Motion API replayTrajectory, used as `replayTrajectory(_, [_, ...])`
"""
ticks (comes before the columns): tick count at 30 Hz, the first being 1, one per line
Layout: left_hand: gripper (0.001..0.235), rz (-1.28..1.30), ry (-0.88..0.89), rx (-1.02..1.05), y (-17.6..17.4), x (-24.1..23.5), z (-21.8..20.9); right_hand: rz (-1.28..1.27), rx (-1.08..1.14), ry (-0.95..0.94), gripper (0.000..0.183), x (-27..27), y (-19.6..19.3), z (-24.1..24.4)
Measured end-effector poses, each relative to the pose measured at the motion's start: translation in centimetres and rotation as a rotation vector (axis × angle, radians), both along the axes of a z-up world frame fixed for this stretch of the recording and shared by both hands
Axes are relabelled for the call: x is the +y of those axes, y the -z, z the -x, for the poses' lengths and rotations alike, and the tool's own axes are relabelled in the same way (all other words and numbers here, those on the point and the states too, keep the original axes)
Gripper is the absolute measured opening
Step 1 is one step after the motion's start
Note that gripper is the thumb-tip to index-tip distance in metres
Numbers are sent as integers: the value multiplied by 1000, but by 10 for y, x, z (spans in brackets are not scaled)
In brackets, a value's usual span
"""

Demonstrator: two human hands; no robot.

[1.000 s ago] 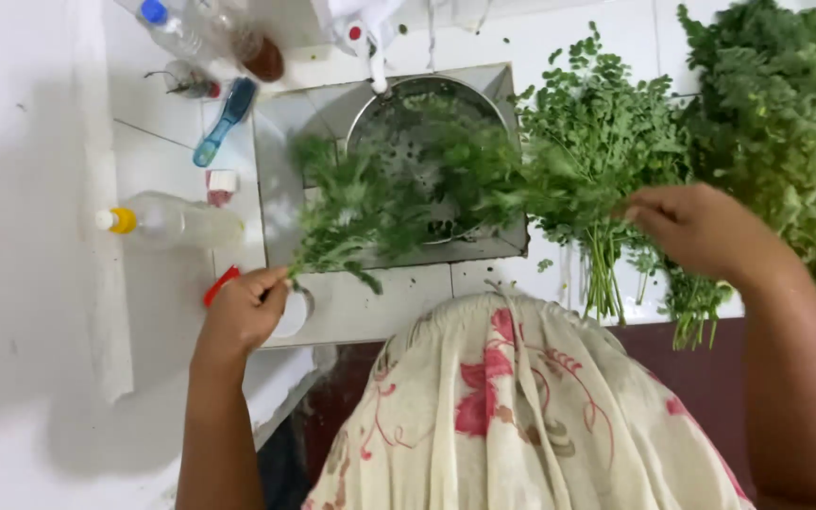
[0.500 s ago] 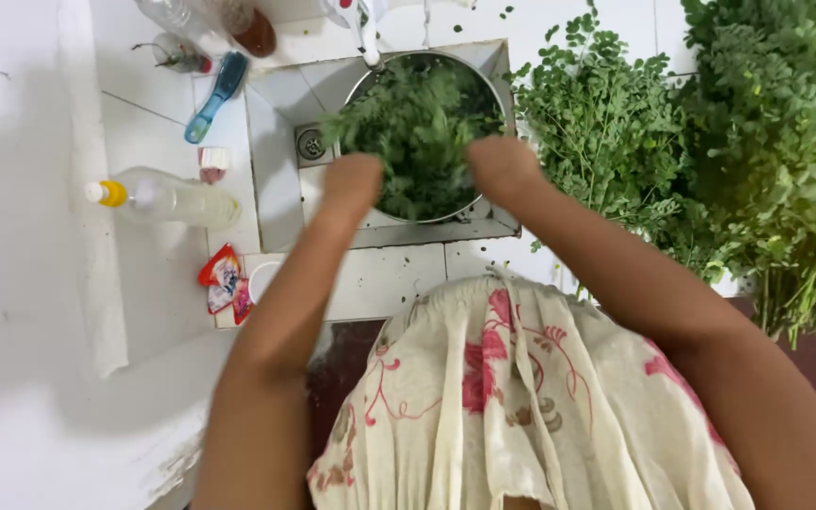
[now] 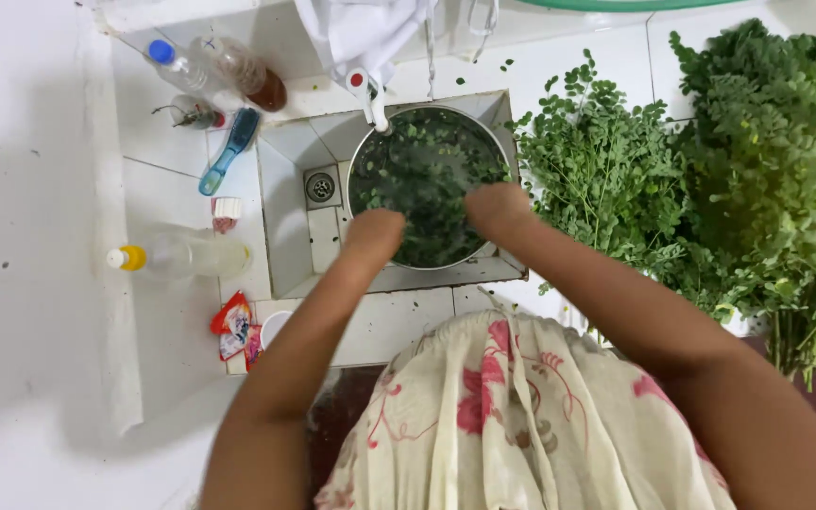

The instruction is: Washing bunches of leafy green vegetables in a bowl of water

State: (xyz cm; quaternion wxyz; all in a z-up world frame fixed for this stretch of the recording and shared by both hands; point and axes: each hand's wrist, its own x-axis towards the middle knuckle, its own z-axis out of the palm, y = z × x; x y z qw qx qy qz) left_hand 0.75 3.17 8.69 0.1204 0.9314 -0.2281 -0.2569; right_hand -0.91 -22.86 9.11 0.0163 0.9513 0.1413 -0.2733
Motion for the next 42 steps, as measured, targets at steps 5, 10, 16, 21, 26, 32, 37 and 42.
replayTrajectory(5, [22, 33, -137, -5, -215, 37, 31, -51, -44, 101, 19, -24, -235, 12])
replayTrajectory(10, [27, 385, -551, 42, -229, 77, 65, -226, 49, 260, 33, -60, -288, 25])
replayTrajectory(16, [18, -52, -231, -213, -137, 101, 75, -175, -184, 330, 34, -92, -248, 53])
replayTrajectory(21, [21, -66, -330, -113, -113, 127, 90, -6, -105, 449, 27, -126, -215, 78])
replayTrajectory(26, [28, 50, -468, -85, -194, 106, 119, -499, -131, 559, 29, -185, -256, 128])
replayTrajectory(32, [28, 552, -680, -100, -273, 67, 163, -893, -302, 868, 17, -268, -221, 198])
replayTrajectory(37, [24, 911, -556, -14, -185, 25, 139, -1280, -234, 1156, 12, -256, -154, 227])
replayTrajectory(42, [13, 1422, -590, 442, -148, -98, 120, -1887, -96, 1266, 21, -237, -24, 231])
